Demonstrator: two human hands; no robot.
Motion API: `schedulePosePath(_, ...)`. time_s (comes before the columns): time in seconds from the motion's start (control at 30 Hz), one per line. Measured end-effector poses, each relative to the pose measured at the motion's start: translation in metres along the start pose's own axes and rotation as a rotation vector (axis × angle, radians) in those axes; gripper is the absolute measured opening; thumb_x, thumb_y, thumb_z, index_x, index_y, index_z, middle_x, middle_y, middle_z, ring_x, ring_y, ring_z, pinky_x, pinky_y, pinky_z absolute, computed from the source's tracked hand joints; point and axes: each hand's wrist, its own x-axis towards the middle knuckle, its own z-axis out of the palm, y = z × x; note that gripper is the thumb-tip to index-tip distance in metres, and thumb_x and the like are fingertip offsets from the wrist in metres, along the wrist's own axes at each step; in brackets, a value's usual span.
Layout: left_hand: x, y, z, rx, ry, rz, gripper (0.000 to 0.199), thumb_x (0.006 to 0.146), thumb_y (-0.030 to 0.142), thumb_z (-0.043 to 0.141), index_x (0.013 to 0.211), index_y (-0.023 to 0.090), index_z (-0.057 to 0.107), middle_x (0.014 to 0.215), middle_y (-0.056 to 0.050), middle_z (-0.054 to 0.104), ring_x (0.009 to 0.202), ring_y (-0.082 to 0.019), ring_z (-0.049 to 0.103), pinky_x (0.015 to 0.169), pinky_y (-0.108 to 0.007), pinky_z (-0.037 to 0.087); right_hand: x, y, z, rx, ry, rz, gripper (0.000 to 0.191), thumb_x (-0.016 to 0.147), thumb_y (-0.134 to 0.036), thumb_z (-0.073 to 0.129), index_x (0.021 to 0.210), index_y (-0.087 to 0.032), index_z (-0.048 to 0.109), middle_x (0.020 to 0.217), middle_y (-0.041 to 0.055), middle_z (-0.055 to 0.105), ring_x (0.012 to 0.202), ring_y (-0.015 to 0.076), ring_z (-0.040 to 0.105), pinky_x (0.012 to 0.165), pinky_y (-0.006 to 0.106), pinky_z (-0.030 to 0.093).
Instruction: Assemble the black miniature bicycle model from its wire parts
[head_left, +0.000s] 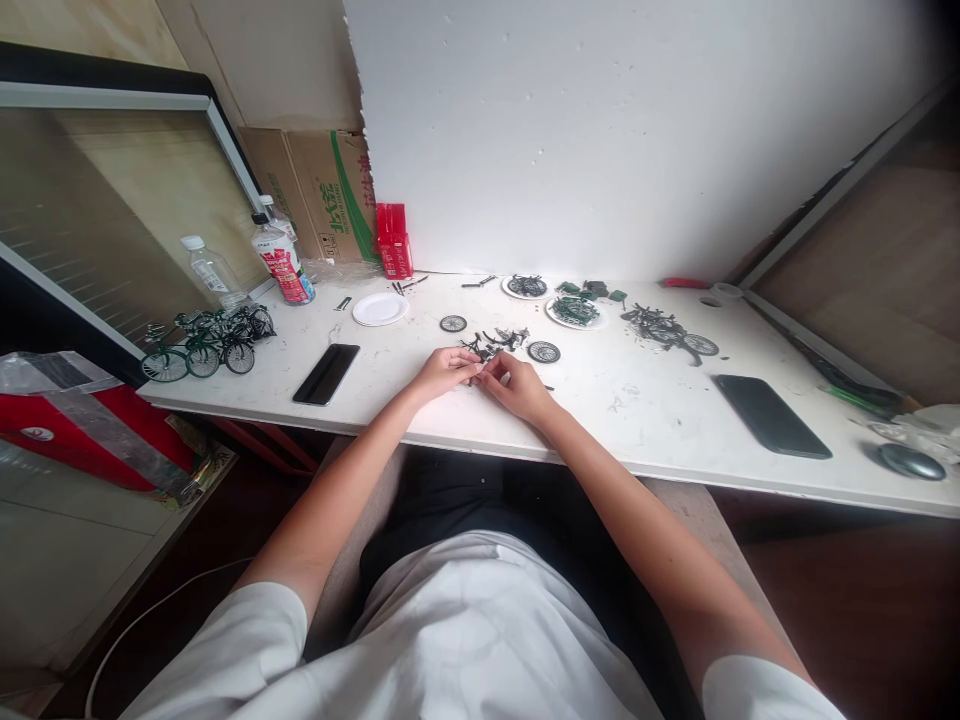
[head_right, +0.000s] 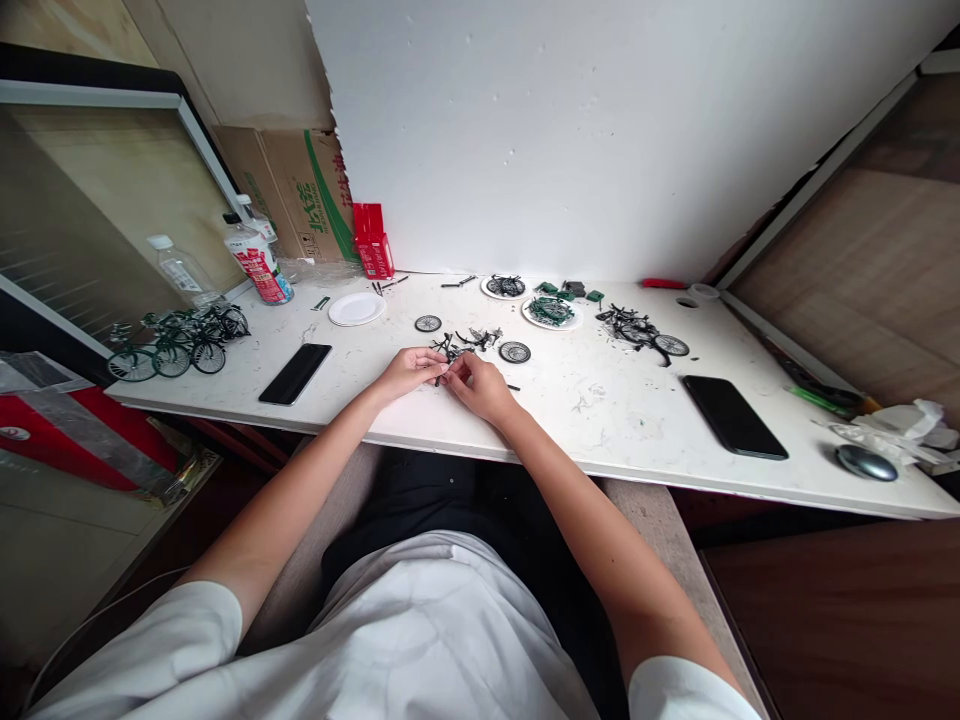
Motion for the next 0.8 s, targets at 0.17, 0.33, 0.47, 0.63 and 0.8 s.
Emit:
schedulePosePath(0.17, -0.0007, 0.0005, 0.0002, 0.007, 0.008, -0.008, 0.046, 0.077, 0.043, 0.089, 0.107, 0.012, 0.074, 0.095, -0.010, 0.077, 0.073, -0.013, 0.065, 0.074, -0.031, 0.052, -0.0003, -0.0022, -0.0005, -0.002, -0.006, 0.001, 0.016, 0.099, -0.040, 0.064, 0.093, -0.025, 0.061, 0.093, 0.0056, 0.081, 0.079, 0.0223, 0.072, 0.074, 0.035, 0.056)
schedulePosePath(0.33, 0.0012, -0.0024, -0.0001, 0.004, 0.002, 0.007, 0.048, 0.076, 0.045, 0.090, 0.108, 0.012, 0.075, 0.098, -0.011, 0.077, 0.074, -0.013, 0.065, 0.075, -0.031, 0.052, -0.0002, -0.0014, -0.0004, -0.009, -0.005, 0.007, 0.016, 0.099, -0.040, 0.064, 0.093, -0.026, 0.061, 0.093, 0.0051, 0.081, 0.077, 0.0219, 0.072, 0.072, 0.035, 0.055)
schedulePosePath(0.47, -0.0003, 0.0014, 0.0009, 0.007, 0.009, -0.003, 0.047, 0.076, 0.044, 0.090, 0.107, 0.012, 0.075, 0.096, -0.011, 0.077, 0.073, -0.014, 0.065, 0.074, -0.031, 0.052, -0.0002, -0.0018, -0.0006, -0.006, -0.003, 0.002, 0.016, 0.099, -0.040, 0.064, 0.093, -0.026, 0.061, 0.092, 0.0050, 0.081, 0.075, 0.0218, 0.071, 0.071, 0.035, 0.054)
schedulePosePath(0.63, -0.0011, 0.0020, 0.0012, 0.020, 0.011, -0.002, 0.045, 0.077, 0.044, 0.089, 0.106, 0.012, 0.075, 0.097, -0.012, 0.077, 0.075, -0.015, 0.066, 0.073, -0.031, 0.052, 0.0001, -0.0013, -0.0007, -0.009, -0.008, 0.011, 0.016, 0.099, -0.041, 0.064, 0.093, -0.026, 0.062, 0.092, 0.0055, 0.080, 0.076, 0.0222, 0.071, 0.073, 0.036, 0.055)
schedulePosePath(0.8, 0.0028, -0.0057, 0.0003, 0.007, 0.003, 0.025, 0.047, 0.077, 0.046, 0.089, 0.108, 0.012, 0.075, 0.101, -0.012, 0.077, 0.077, -0.015, 0.067, 0.074, -0.031, 0.052, 0.0003, 0.0009, -0.0004, -0.016, -0.007, 0.007, 0.016, 0.099, -0.040, 0.065, 0.093, -0.026, 0.062, 0.092, 0.0048, 0.081, 0.075, 0.0215, 0.071, 0.072, 0.034, 0.054)
